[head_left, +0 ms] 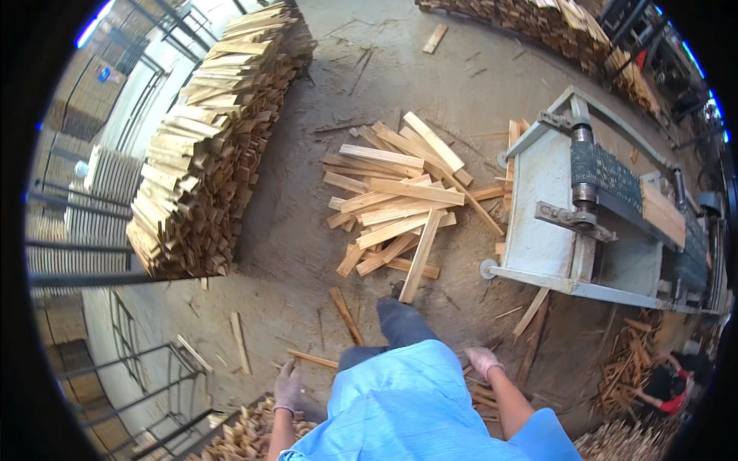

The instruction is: The person gathers wooden planks from a pile on the floor and stacks them onto a metal rack. The person repeatedly picks up bundles of planks, aligns them, and places them on the rack in a warehouse setting.

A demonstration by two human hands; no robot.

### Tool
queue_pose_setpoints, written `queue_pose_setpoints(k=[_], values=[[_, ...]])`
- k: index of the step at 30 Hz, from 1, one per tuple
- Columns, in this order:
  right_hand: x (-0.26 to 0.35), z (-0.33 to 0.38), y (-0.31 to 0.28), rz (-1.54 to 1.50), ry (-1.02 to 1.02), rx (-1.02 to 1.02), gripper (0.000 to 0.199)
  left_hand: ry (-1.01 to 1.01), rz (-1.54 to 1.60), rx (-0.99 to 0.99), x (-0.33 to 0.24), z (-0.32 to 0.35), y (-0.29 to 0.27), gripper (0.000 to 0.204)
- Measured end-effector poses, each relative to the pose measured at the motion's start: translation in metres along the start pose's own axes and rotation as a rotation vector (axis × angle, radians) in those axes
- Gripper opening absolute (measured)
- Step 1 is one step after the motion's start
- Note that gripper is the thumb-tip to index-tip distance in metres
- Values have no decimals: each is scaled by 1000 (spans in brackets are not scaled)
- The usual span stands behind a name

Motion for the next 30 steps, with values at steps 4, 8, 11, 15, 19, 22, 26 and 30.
queue_pose_setpoints(k=[4,8,11,15,19,22,26,30], values=[[115,15,-57,-647,-49,-112,51,-82,-74,70,-31,-29,-35,59],[138,8,-60,-892,-26,-139,52,46,-181,148,-87,-112,-61,59],[139,-10,-43,-979,-9,-215,55,217,-307,207,-152,-185,-73,60],[169,-21,-29,-989,195,-217,74,323,-436,359,-231,-285,-54,62],[186,-99,16,-678,349,-201,90,522,-847,511,-300,-403,25,76],[198,-199,68,-762,334,-213,108,829,-1118,549,-332,-496,111,80],[180,-333,68,-708,328,-488,119,1092,-1170,511,-401,-558,250,81],[172,-408,29,-583,447,-777,109,1444,-1137,526,-449,-607,368,83]])
Point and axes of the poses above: each hand's wrist, its own z-axis away from the middle knuckle, its own y-axis out of the palm, x = y × z, the point moved 7 cm from there along -z, towards the middle knuckle, and after that the axes turned 1 degree about z, right-handed, at the moved point
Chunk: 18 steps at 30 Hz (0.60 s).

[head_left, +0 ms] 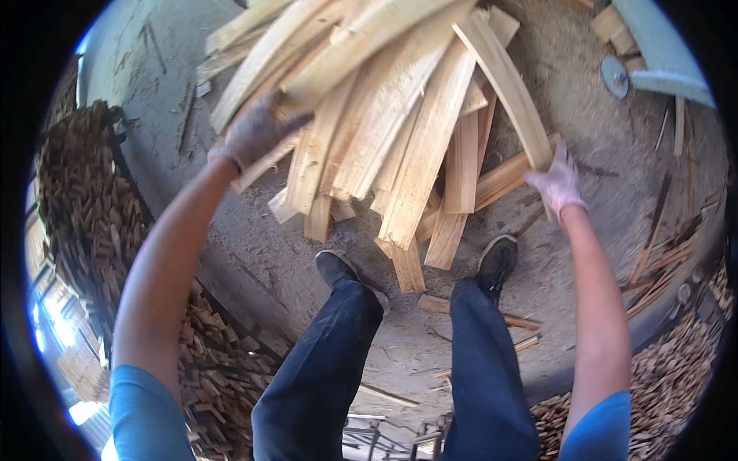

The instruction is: The person gathers wooden planks from a pile on the floor and stacks them onto a metal rack. The person repeatedly picks up bundles of planks, aligns them, and places them on the rack in a warehouse setting.

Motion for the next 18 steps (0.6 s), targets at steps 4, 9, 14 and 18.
queue_pose_setpoints(k=[4,9,14,18], values=[[17,-4,32,46,145,147,87,-261,271,103,29,-58,37,96],[46,57,62,-691,160,410,88,-358,345,170,40,-58,56,99],[45,44,84,-957,478,189,107,-409,585,356,8,-51,65,90],[95,45,79,-800,451,152,107,-484,569,167,-33,-20,91,87]])
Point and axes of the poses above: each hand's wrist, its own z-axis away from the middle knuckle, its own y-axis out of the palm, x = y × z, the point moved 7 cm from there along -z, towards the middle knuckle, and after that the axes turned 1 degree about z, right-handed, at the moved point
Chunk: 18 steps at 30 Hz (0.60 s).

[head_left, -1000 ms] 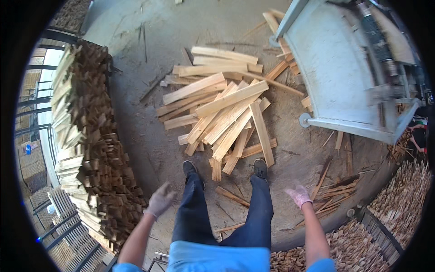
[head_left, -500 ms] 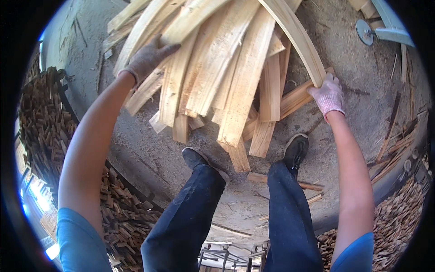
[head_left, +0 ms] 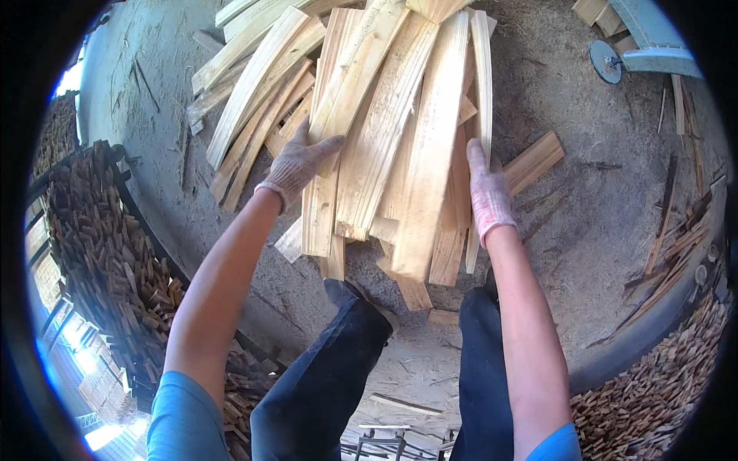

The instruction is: The person gathers wooden planks from a pile on the floor and stacks them onto a metal rack. The person repeatedly picks up bundles of planks, aligns them, and places them on the rack in a warehouse setting.

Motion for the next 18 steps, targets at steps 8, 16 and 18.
queue_pose_setpoints(k=[8,16,18], values=[[-15,-13,2,-379,110,402,116,-169,558,95,47,-20,-9,68],[-2,-17,4,-267,27,450,133,-102,448,280,14,20,35,100],[13,1,6,-388,42,511,129,-84,619,297,48,34,52,90]])
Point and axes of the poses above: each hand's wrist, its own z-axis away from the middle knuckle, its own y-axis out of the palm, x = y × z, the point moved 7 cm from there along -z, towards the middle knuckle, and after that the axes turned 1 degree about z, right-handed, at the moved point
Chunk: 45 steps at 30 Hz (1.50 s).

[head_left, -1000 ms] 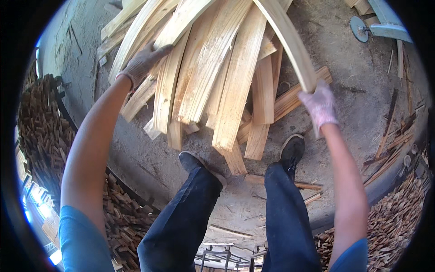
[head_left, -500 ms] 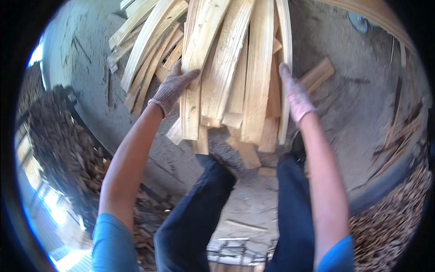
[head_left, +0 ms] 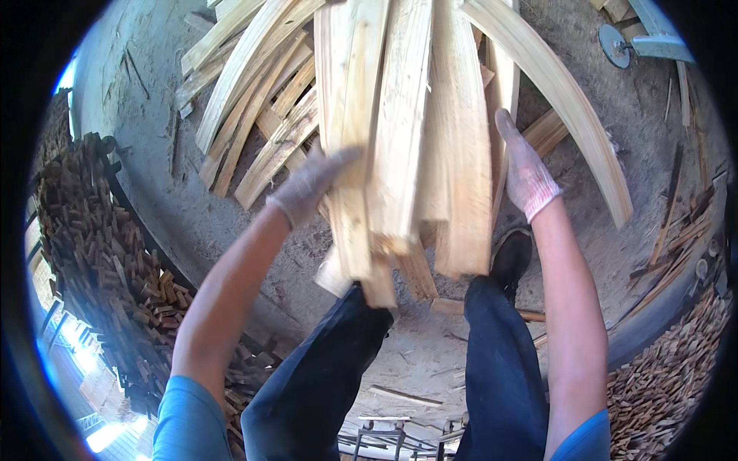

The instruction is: The person gathers wooden planks from a pile on the floor and stacks them onto a metal rack. The person repeatedly picks up bundles of planks, aligns them, and places them on the rack in a warehouse setting.

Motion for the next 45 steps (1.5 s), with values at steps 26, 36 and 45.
queue_pose_setpoints(k=[26,36,45], values=[[5,60,3,-379,-275,189,81,-92,546,127,8,104,82,93],[-3,210,4,-24,316,-6,95,-89,546,141,-8,209,144,85],[-19,289,13,70,184,119,84,-29,349,-113,17,313,128,89]])
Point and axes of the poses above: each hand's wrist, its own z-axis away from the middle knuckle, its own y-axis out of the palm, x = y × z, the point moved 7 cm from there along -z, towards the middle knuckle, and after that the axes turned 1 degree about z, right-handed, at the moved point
